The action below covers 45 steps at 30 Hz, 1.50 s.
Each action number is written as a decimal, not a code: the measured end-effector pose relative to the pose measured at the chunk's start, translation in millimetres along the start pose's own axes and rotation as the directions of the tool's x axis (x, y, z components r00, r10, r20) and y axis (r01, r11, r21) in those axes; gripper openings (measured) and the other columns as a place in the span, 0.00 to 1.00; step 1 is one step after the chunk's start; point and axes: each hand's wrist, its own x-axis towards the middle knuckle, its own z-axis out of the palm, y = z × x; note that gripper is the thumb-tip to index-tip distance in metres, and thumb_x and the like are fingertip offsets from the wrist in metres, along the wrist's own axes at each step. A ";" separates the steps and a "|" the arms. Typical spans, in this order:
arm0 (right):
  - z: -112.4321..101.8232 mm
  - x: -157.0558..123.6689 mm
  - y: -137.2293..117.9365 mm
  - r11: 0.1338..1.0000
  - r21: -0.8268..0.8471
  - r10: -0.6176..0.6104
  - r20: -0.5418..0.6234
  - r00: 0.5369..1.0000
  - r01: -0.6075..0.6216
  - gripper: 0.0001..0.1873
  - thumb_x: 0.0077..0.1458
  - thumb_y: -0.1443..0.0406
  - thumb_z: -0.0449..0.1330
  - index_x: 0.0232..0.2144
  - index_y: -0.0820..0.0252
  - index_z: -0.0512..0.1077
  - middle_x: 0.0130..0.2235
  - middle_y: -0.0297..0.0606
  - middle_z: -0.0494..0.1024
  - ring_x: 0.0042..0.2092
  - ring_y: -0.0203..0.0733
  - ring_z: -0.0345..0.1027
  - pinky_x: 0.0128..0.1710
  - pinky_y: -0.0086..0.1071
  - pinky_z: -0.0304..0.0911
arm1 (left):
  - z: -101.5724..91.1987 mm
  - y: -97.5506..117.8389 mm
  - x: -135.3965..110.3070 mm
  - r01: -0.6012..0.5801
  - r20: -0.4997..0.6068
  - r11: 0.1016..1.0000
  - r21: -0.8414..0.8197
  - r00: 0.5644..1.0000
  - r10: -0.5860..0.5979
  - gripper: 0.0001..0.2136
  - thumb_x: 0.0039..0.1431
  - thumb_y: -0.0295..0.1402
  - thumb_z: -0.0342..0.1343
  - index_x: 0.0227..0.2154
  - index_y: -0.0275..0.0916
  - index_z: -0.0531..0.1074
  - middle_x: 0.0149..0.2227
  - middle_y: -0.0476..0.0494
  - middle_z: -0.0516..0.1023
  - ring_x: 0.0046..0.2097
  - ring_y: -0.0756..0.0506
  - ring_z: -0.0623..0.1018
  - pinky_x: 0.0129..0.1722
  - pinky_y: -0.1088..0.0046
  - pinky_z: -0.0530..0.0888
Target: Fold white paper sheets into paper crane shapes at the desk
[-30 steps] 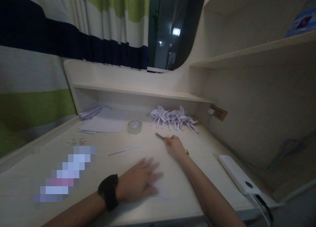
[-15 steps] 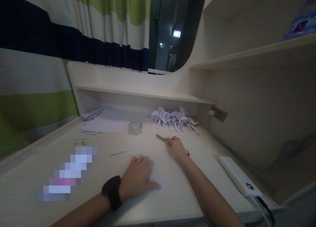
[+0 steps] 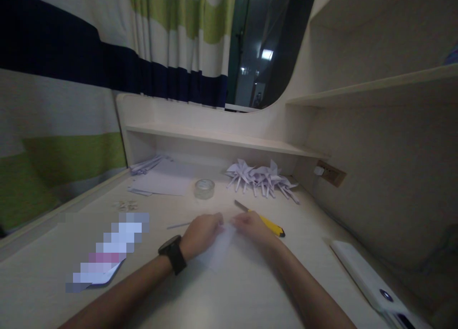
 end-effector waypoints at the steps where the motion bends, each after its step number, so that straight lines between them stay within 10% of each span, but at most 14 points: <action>1: 0.6 0.1 -0.2 0.999 0.040 0.019 -0.003 1.000 -0.019 0.19 0.50 0.52 0.60 0.23 0.64 0.77 0.21 0.36 0.73 0.24 0.36 0.64 0.24 0.27 0.56 | -0.8 -2.9 5.6 -0.015 0.012 0.999 -0.045 1.000 0.015 0.05 0.60 0.33 0.52 0.34 0.39 0.72 0.33 0.45 0.79 0.37 0.44 0.77 0.32 0.73 0.64; 7: -19.9 -0.7 -0.7 0.988 0.098 0.126 -0.080 0.989 -0.118 0.15 0.44 0.57 0.63 0.21 0.65 0.76 0.18 0.35 0.72 0.21 0.34 0.61 0.21 0.27 0.55 | -17.9 -36.4 22.2 -0.014 0.050 1.000 0.005 0.999 0.013 0.14 0.63 0.35 0.44 0.34 0.40 0.76 0.36 0.44 0.80 0.40 0.45 0.77 0.38 0.73 0.66; 12: -40.1 -4.9 2.7 0.977 0.135 0.161 0.035 0.986 -0.164 0.14 0.41 0.57 0.65 0.18 0.65 0.76 0.18 0.34 0.71 0.20 0.33 0.61 0.21 0.27 0.54 | -33.0 -72.8 9.7 0.079 0.074 0.981 0.175 0.993 -0.093 0.10 0.49 0.35 0.57 0.34 0.39 0.77 0.39 0.38 0.79 0.42 0.37 0.76 0.38 0.66 0.67; 28: -32.2 -1.1 30.6 0.948 0.209 0.230 0.064 0.971 -0.238 0.12 0.39 0.59 0.67 0.20 0.64 0.77 0.16 0.32 0.70 0.17 0.30 0.57 0.18 0.25 0.47 | 3.5 -73.5 83.1 0.046 0.044 0.982 0.184 0.998 -0.055 0.10 0.55 0.27 0.50 0.32 0.37 0.78 0.37 0.36 0.79 0.43 0.38 0.76 0.42 0.65 0.68; 35: -25.0 0.2 25.2 0.936 0.277 0.233 -0.015 0.972 -0.219 0.11 0.38 0.60 0.68 0.20 0.64 0.77 0.17 0.32 0.71 0.19 0.31 0.58 0.19 0.26 0.50 | -1.3 -34.8 40.1 -0.125 0.000 0.987 0.104 0.992 0.126 0.16 0.63 0.41 0.48 0.46 0.39 0.73 0.46 0.39 0.77 0.49 0.41 0.73 0.51 0.65 0.65; 40: -17.3 0.1 22.4 0.903 0.379 0.259 -0.106 0.960 -0.202 0.13 0.38 0.58 0.69 0.23 0.63 0.78 0.18 0.30 0.70 0.19 0.29 0.56 0.19 0.25 0.48 | -1.5 -25.1 1.8 -0.323 0.060 0.944 -0.071 0.943 0.328 0.42 0.43 0.53 0.63 0.60 0.41 0.57 0.61 0.36 0.63 0.59 0.36 0.65 0.57 0.59 0.61; 45: -5.9 2.6 25.2 0.844 0.508 0.287 -0.162 0.944 -0.170 0.18 0.38 0.56 0.70 0.30 0.63 0.78 0.21 0.32 0.72 0.20 0.30 0.58 0.19 0.26 0.50 | -2.1 -32.7 -3.5 -0.266 0.041 0.942 -0.203 0.959 0.279 0.26 0.56 0.40 0.57 0.57 0.43 0.62 0.57 0.39 0.67 0.55 0.41 0.69 0.55 0.64 0.64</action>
